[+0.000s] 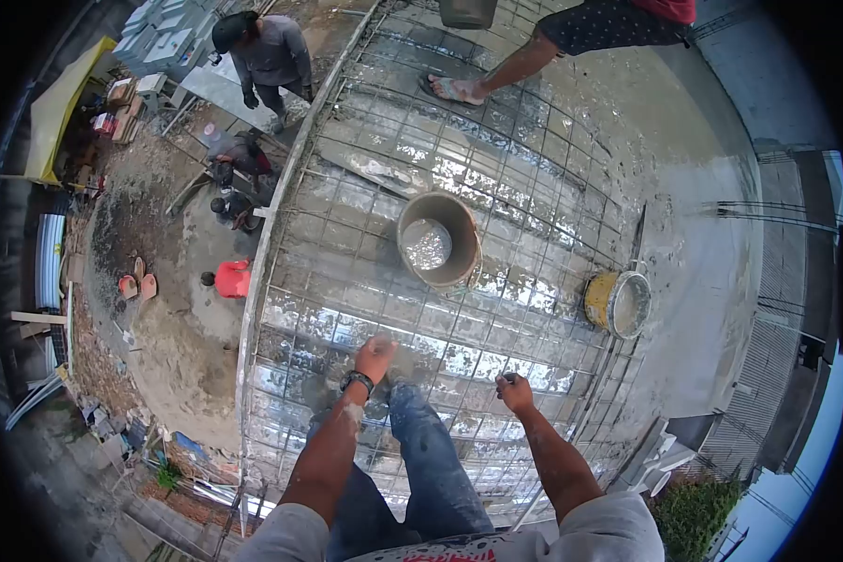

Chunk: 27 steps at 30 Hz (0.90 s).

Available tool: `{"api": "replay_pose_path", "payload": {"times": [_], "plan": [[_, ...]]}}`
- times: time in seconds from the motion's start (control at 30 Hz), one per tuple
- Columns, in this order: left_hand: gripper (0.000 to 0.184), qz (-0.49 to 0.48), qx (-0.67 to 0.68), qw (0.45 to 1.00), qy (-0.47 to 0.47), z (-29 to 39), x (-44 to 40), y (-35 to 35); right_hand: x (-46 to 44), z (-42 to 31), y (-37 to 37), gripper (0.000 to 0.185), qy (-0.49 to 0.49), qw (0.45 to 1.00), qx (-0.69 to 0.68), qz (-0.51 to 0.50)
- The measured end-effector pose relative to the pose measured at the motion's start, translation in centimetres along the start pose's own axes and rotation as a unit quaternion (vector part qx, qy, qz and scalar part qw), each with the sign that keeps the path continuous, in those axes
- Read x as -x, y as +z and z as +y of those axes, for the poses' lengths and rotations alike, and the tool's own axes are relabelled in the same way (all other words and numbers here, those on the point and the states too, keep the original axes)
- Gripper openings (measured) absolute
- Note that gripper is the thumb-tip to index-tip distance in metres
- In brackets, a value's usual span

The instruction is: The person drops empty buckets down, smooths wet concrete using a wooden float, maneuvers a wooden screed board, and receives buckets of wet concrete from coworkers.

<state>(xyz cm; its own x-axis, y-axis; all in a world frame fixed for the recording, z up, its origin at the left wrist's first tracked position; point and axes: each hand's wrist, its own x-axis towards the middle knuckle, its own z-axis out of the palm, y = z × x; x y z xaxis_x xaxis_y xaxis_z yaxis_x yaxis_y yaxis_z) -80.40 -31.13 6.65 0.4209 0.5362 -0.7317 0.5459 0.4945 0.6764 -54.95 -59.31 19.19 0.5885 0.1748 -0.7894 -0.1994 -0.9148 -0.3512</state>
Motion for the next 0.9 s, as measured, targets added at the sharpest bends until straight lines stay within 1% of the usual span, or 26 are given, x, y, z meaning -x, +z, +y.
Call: {"api": "replay_pose_path", "payload": {"times": [0.07, 0.1, 0.17, 0.2, 0.23, 0.3, 0.37, 0.43, 0.47, 0.5, 0.57, 0.6, 0.63, 0.67, 0.7, 0.73, 0.77, 0.8, 0.83, 0.87, 0.9], "plan": [[0.061, 0.022, -0.098, 0.994, 0.040, 7.8, -2.0, 1.5, 0.0, 1.3, -0.6, 0.035, 0.016, 0.998, -0.062, 0.004], [0.065, 0.036, -0.132, 0.990, 0.034, 8.3, -4.8, 2.4, 0.6, 1.7, -0.3, 0.035, 0.033, 0.994, -0.101, 0.001], [0.074, 0.079, -0.177, 0.980, 0.036, 8.1, -9.9, 4.7, 2.1, 2.2, 1.1, 0.038, 0.072, 0.988, -0.136, -0.002], [0.078, 0.109, -0.188, 0.975, 0.045, 7.9, -12.3, 5.9, 3.0, 2.5, 2.2, 0.038, 0.073, 0.984, -0.164, -0.007], [0.075, 0.211, -0.229, 0.943, 0.114, 5.5, -16.5, 8.1, 3.6, 2.9, 3.4, 0.038, 0.100, 0.984, -0.149, -0.018], [0.066, 0.259, -0.185, 0.938, 0.139, 4.1, -21.9, 11.0, 4.4, 3.7, 6.0, 0.035, 0.091, 0.979, -0.181, -0.013], [0.057, 0.149, -0.024, 0.987, 0.047, 6.7, -23.2, 10.3, 4.4, 2.4, 7.6, 0.034, 0.086, 0.983, -0.160, -0.003], [0.046, 0.151, -0.011, 0.987, 0.055, 6.4, -23.8, 9.8, 3.3, 0.3, 8.3, 0.035, 0.069, 0.986, -0.151, -0.005], [0.041, 0.153, -0.009, 0.986, 0.061, 6.3, -23.3, 9.0, 2.7, -3.2, 8.1, 0.036, 0.066, 0.986, -0.156, 0.007], [0.039, 0.160, -0.006, 0.986, 0.053, 7.2, -22.1, 7.4, 0.8, -3.4, 8.2, 0.039, 0.030, 0.986, -0.163, 0.025], [0.036, 0.173, 0.000, 0.984, 0.040, 8.6, -18.3, 4.5, -2.8, -8.9, 7.5, 0.047, -0.023, 0.982, -0.169, 0.084], [0.034, 0.159, 0.038, 0.986, 0.021, 7.7, -17.2, 2.7, -5.2, -11.8, 7.1, 0.047, -0.026, 0.975, -0.185, 0.118], [0.034, 0.158, 0.028, 0.987, 0.009, 6.3, -16.2, 0.7, -7.9, -15.0, 7.0, 0.052, -0.037, 0.968, -0.209, 0.131], [0.034, 0.164, 0.027, 0.986, 0.011, 5.3, -15.2, -1.5, -10.8, -17.9, 7.2, 0.064, -0.061, 0.964, -0.218, 0.141], [0.033, 0.170, 0.027, 0.985, 0.013, 4.3, -14.3, -3.6, -14.7, -19.5, 7.7, 0.078, -0.115, 0.971, -0.114, 0.175], [0.032, 0.180, 0.037, 0.983, 0.027, 3.7, -13.5, -5.4, -16.4, -24.0, 8.1, 0.092, -0.186, 0.960, -0.001, 0.208], [0.031, 0.184, 0.047, 0.981, 0.037, 3.3, -12.8, -6.7, -18.7, -27.0, 8.6, 0.097, -0.241, 0.929, 0.128, 0.250], [0.030, 0.197, 0.030, 0.979, 0.042, 3.1, -12.5, -7.8, -20.9, -29.3, 8.9, 0.098, -0.268, 0.901, 0.243, 0.240], [0.029, 0.211, 0.013, 0.976, 0.047, 3.0, -12.2, -9.0, -23.0, -30.9, 9.4, 0.099, -0.292, 0.860, 0.354, 0.225], [0.028, 0.223, -0.005, 0.973, 0.052, 3.0, -12.0, -10.1, -24.5, -31.8, 10.1, 0.099, -0.216, 0.857, 0.412, 0.221], [0.029, 0.219, 0.038, 0.974, 0.038, 3.3, -12.3, -11.0, -26.1, -31.9, 10.5, 0.098, -0.187, 0.850, 0.432, 0.236]]}}
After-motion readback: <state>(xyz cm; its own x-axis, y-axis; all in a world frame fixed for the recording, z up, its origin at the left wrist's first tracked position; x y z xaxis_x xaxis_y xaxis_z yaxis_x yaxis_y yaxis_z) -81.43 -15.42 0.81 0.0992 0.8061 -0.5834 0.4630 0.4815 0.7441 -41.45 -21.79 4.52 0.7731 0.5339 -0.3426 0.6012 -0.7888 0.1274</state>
